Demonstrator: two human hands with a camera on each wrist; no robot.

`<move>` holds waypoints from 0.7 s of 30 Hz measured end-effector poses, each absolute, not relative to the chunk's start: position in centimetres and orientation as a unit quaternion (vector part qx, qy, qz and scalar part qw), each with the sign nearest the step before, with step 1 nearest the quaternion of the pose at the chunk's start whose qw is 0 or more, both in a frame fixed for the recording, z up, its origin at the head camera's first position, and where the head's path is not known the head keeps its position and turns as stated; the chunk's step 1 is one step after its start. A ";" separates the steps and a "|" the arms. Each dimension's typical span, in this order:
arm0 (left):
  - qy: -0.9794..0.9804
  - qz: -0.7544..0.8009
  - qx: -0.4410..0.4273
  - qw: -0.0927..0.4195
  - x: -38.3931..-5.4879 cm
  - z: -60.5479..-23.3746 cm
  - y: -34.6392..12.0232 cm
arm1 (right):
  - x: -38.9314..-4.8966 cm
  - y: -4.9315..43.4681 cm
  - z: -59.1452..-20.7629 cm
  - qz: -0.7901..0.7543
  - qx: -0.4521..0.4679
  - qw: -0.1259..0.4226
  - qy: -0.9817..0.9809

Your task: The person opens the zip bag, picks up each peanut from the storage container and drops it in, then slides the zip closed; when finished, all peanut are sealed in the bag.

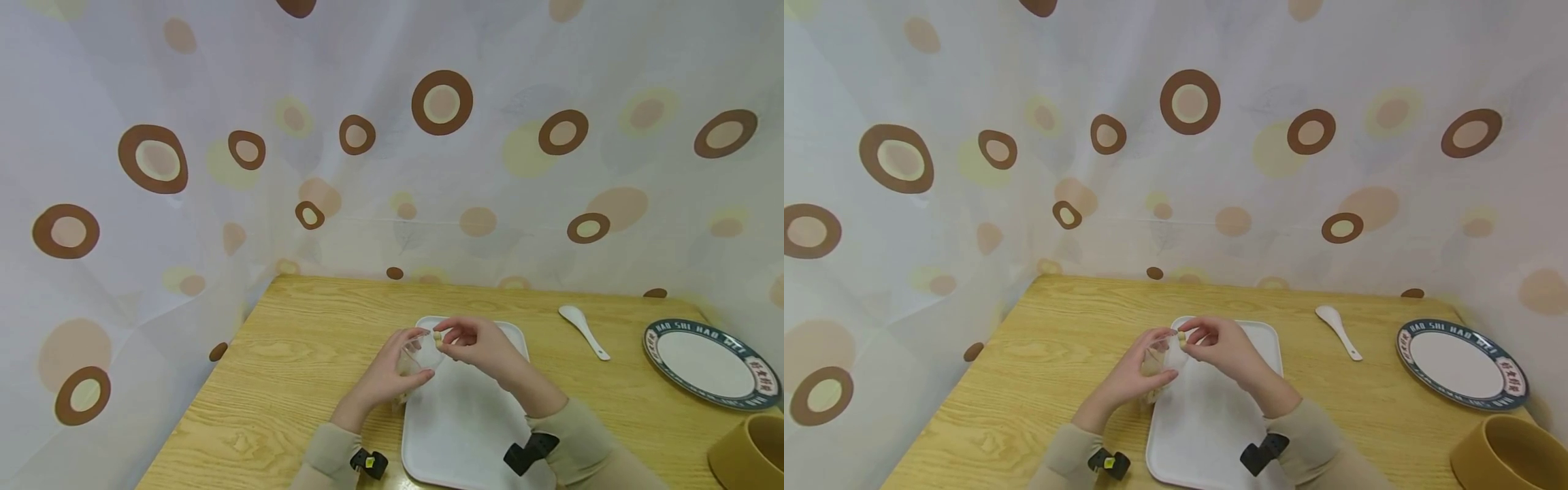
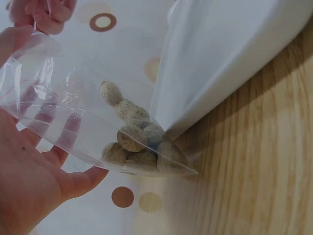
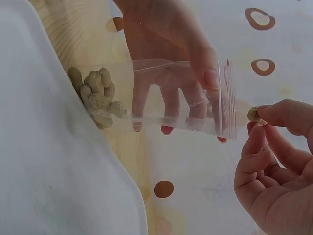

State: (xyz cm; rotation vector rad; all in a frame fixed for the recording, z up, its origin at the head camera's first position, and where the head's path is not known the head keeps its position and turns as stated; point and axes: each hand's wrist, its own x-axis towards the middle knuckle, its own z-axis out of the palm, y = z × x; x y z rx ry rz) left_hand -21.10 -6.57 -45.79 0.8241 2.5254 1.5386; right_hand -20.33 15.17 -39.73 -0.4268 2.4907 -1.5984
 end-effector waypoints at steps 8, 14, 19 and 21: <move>0.830 0.491 0.263 0.033 -21.0 -45.7 -6.5 | -20.0 15.0 -39.7 -0.540 -0.161 0.075 0.823; 0.831 0.491 0.260 0.026 -21.0 -45.8 -6.5 | -19.7 15.3 -39.9 -0.542 -0.154 0.071 0.823; 0.830 0.494 0.256 0.022 -21.1 -45.6 -6.5 | -19.4 15.4 -40.1 -0.555 -0.134 0.060 0.819; 0.829 0.498 0.254 0.019 -21.1 -45.6 -6.5 | -19.3 15.5 -40.2 -0.564 -0.121 0.054 0.815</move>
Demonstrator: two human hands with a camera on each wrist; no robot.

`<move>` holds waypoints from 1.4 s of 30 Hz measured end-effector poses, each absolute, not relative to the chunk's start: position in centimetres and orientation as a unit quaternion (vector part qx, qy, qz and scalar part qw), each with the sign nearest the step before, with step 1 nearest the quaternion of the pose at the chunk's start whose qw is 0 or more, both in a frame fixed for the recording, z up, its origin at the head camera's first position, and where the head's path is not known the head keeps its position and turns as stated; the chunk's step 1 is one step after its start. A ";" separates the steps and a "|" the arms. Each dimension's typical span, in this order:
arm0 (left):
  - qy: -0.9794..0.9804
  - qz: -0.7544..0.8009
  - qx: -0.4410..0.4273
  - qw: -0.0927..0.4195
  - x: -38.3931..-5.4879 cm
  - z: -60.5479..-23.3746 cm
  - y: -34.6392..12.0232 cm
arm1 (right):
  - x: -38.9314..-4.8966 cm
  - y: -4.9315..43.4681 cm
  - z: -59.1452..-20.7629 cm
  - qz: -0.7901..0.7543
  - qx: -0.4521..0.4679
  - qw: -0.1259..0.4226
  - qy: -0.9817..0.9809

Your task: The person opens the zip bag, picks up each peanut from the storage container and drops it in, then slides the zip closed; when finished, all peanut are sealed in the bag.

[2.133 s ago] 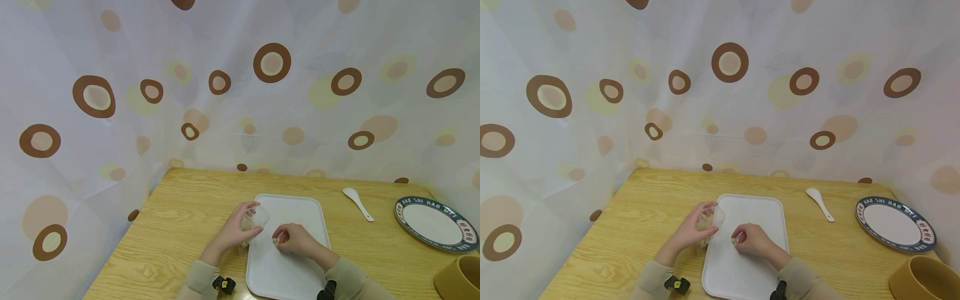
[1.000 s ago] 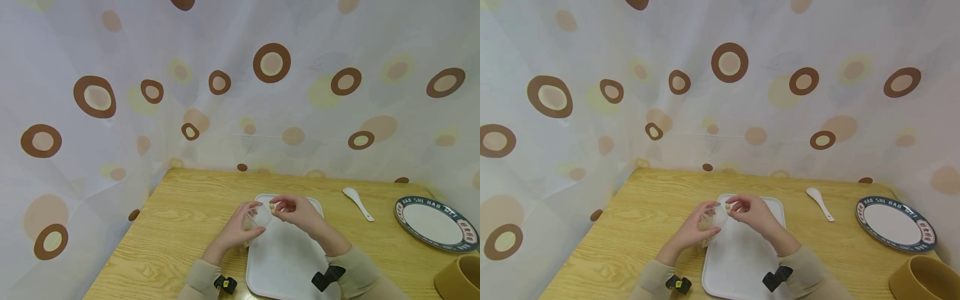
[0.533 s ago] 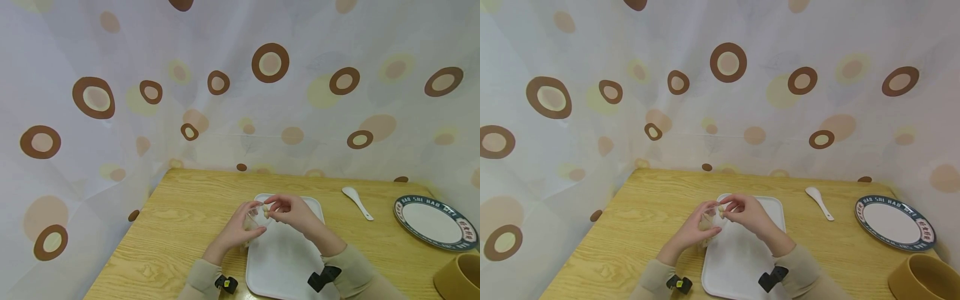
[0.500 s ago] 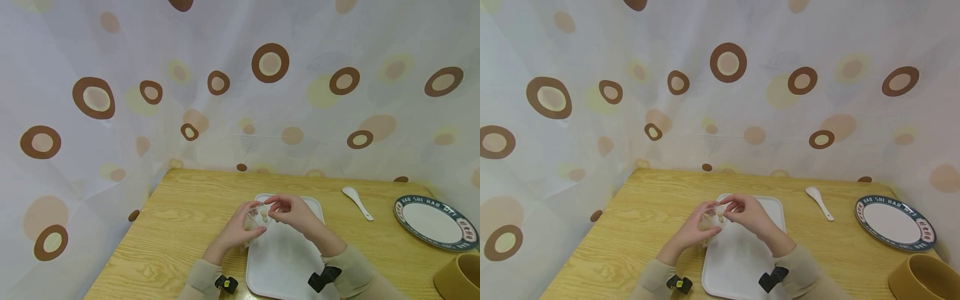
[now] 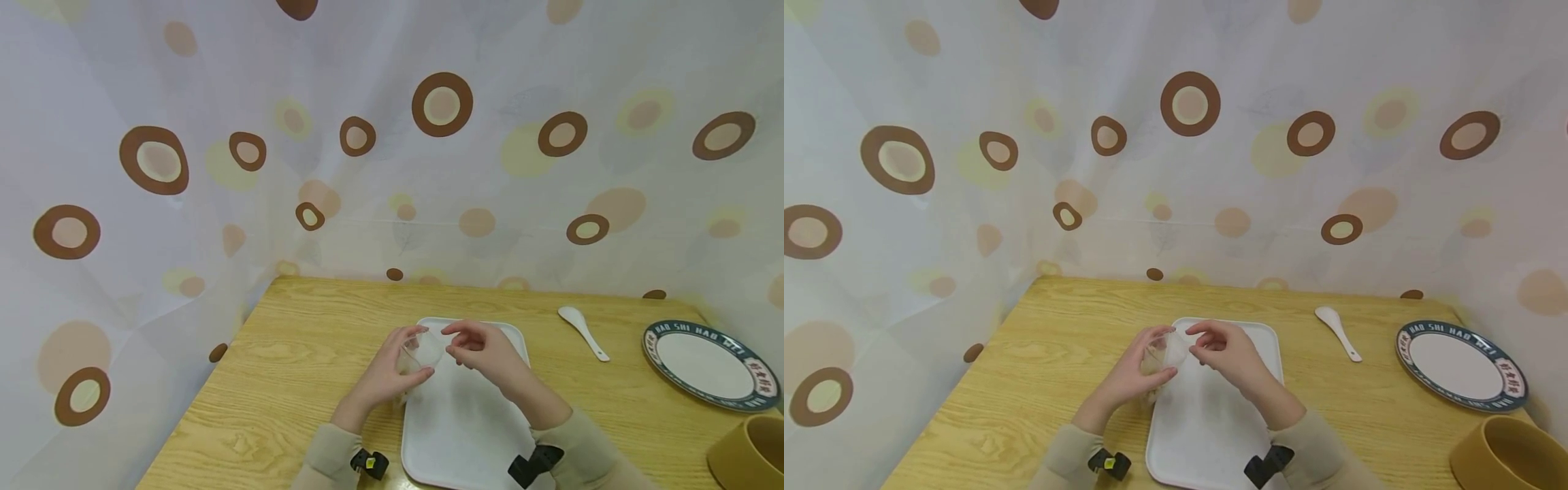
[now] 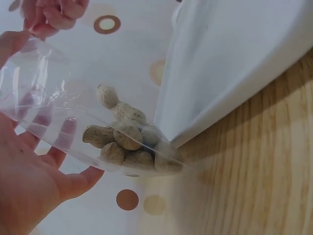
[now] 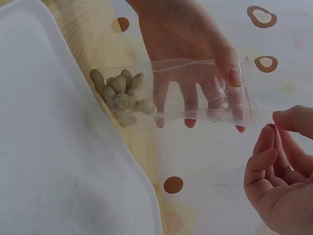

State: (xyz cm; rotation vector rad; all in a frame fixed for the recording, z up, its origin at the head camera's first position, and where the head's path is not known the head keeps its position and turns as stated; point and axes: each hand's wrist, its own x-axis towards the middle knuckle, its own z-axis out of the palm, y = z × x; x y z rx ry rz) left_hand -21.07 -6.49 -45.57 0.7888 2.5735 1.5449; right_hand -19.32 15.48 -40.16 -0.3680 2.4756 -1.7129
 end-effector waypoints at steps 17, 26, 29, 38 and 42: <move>0.829 0.514 0.220 0.003 -21.0 -45.2 -5.1 | -18.6 14.5 -42.4 -0.604 -0.108 0.033 0.789; 0.843 0.497 0.204 -0.016 -20.9 -45.2 -4.3 | -18.4 14.2 -43.0 -0.644 -0.114 0.052 0.754; 0.849 0.487 0.204 -0.033 -21.0 -45.3 -4.0 | -18.3 13.9 -43.2 -0.649 -0.115 0.045 0.750; 0.851 0.489 0.185 -0.052 -21.0 -45.2 -2.9 | -17.9 12.6 -43.0 -0.636 -0.089 -0.014 0.767; 0.847 0.495 0.189 -0.049 -20.9 -45.1 -2.9 | -18.0 12.8 -42.9 -0.619 -0.049 -0.032 0.783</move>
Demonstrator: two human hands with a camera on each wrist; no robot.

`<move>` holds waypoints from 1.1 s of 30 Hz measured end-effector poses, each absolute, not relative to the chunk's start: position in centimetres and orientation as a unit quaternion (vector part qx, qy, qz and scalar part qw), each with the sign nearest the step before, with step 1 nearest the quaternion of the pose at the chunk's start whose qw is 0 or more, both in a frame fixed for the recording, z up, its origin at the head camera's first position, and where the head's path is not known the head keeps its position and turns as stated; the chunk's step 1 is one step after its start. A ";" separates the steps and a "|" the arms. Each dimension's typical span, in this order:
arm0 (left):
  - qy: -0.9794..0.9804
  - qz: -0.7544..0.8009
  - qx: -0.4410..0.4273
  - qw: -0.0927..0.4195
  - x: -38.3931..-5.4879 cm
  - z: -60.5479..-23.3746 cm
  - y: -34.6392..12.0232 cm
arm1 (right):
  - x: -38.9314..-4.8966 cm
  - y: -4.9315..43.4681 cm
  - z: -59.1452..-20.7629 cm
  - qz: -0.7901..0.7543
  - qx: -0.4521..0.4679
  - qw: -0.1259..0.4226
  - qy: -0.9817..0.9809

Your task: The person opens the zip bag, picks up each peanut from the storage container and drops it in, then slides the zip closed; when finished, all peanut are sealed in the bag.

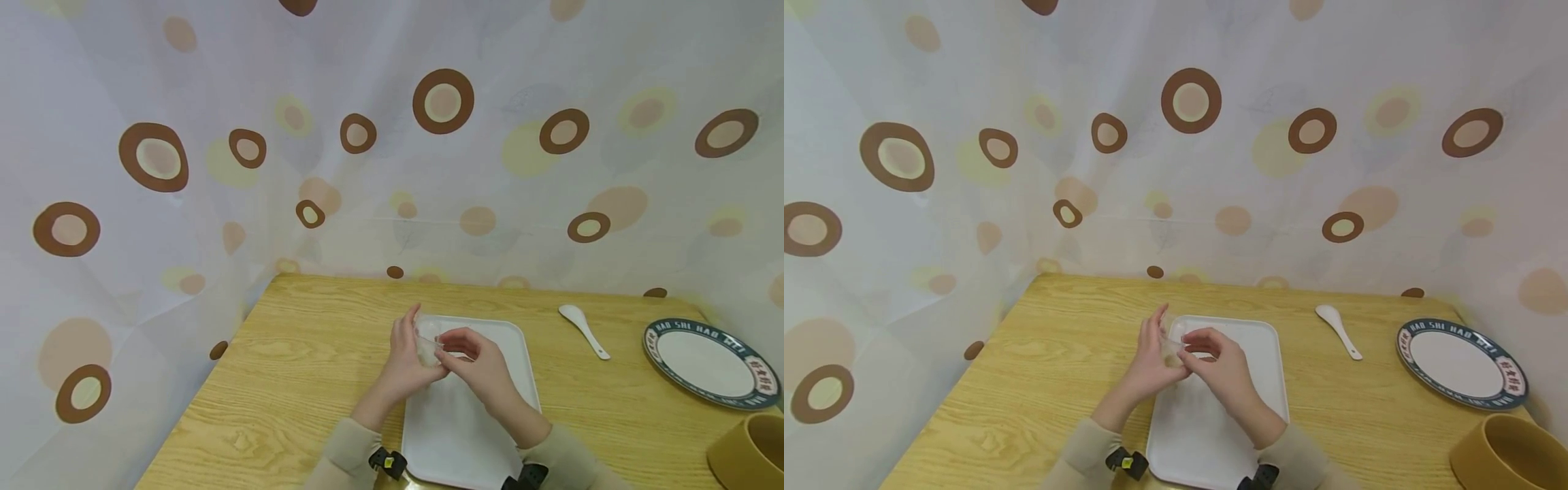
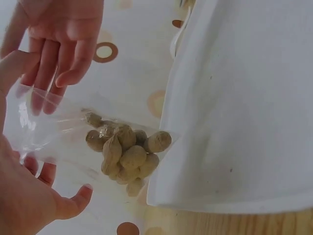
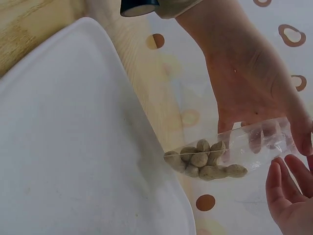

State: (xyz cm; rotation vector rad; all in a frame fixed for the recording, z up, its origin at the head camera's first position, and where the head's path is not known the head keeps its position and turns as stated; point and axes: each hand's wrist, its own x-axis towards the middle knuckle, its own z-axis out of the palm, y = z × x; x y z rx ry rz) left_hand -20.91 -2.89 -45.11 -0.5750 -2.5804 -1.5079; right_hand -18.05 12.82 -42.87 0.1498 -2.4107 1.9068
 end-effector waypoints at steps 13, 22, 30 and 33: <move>-0.756 -0.619 -0.212 0.019 -21.2 -45.2 -3.9 | -18.5 15.1 -42.4 0.703 0.030 0.063 -0.708; -0.745 -0.644 -0.172 0.017 -21.2 -44.5 -4.2 | -18.3 15.8 -41.9 0.723 0.025 0.056 -0.688; -0.748 -0.643 -0.161 0.019 -21.1 -44.2 -4.3 | -18.3 16.3 -42.1 0.711 0.035 0.043 -0.701; -0.748 -0.644 -0.160 0.014 -21.2 -44.1 -4.2 | -18.3 16.4 -42.2 0.712 0.041 0.039 -0.700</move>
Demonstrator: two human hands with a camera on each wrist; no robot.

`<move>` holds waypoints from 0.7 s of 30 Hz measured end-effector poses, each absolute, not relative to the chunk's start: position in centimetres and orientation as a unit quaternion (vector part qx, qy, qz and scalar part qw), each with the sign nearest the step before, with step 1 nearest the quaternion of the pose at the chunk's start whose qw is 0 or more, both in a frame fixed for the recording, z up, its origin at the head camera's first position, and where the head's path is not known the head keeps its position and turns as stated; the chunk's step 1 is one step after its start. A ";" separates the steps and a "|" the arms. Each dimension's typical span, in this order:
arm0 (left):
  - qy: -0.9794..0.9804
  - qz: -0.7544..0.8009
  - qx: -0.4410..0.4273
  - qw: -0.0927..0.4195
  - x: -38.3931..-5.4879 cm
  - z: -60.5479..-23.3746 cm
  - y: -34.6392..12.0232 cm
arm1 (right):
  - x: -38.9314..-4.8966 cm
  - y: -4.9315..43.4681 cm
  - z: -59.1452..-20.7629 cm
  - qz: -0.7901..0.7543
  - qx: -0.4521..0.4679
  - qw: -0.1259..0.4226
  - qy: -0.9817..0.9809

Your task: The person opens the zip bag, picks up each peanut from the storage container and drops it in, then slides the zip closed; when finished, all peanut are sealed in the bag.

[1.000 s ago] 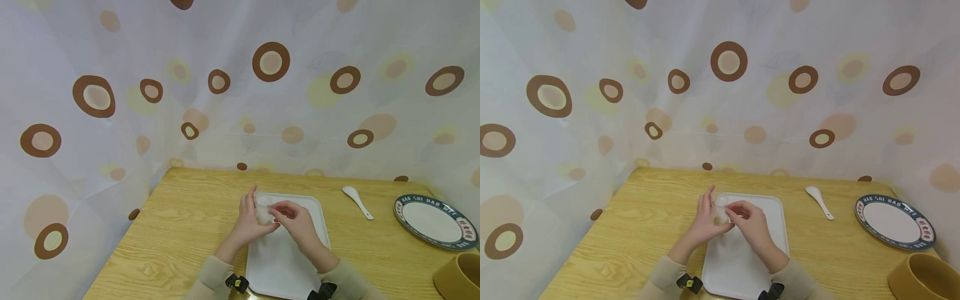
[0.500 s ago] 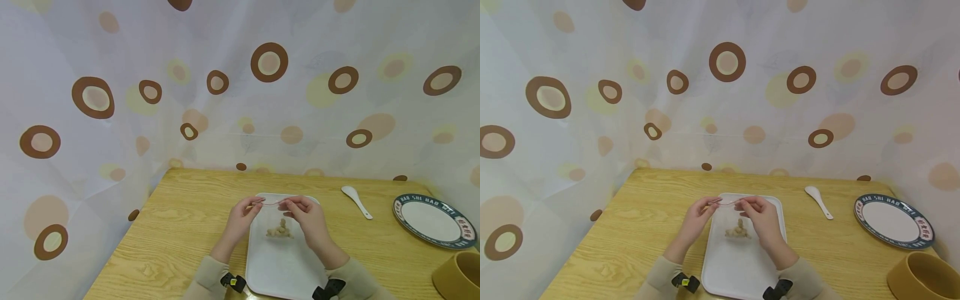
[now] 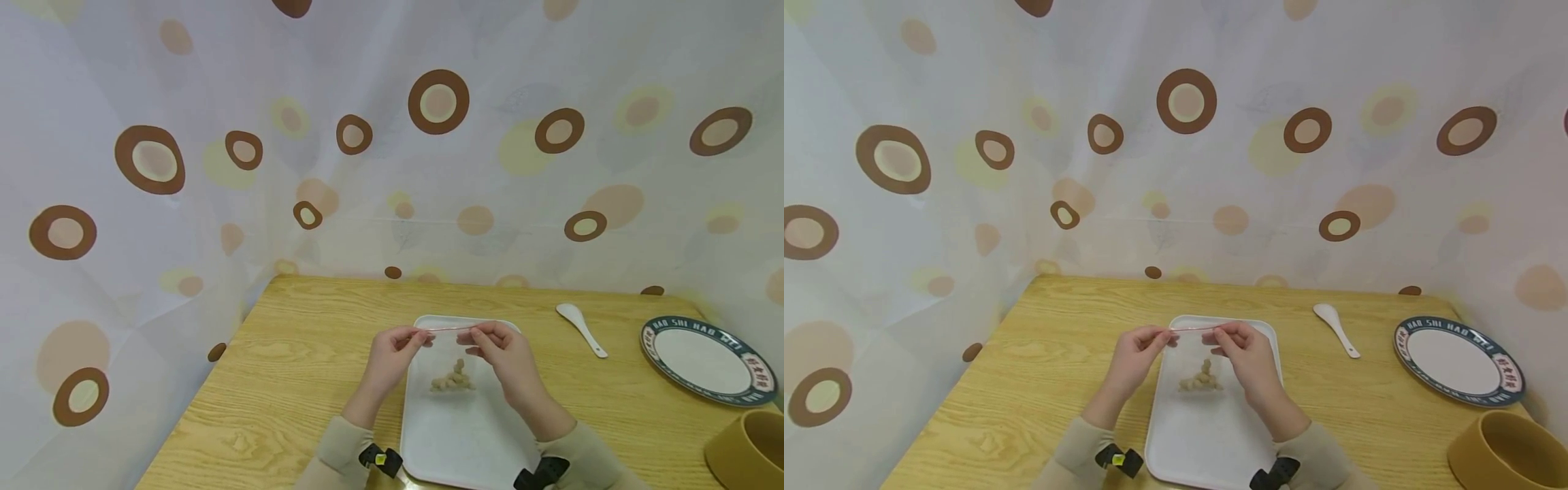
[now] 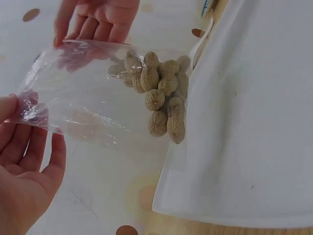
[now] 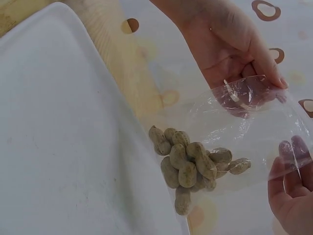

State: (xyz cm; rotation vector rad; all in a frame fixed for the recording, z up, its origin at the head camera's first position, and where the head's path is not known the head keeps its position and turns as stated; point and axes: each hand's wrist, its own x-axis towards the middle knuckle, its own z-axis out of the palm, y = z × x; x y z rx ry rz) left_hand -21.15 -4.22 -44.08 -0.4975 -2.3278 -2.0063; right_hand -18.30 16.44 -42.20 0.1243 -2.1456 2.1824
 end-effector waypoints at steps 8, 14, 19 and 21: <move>-0.744 -0.644 -0.175 0.021 -21.0 -43.7 -3.8 | -18.6 16.8 -42.4 0.687 0.051 0.000 -0.725; -0.741 -0.643 -0.192 0.002 -20.8 -43.3 -3.4 | -18.3 16.6 -42.2 0.680 0.047 0.009 -0.732; -0.746 -0.634 -0.204 -0.001 -20.8 -42.9 -3.1 | -18.0 16.5 -41.9 0.678 0.049 0.025 -0.733; -0.753 -0.624 -0.207 0.003 -20.8 -42.7 -3.0 | -17.9 16.5 -41.7 0.676 0.050 0.028 -0.735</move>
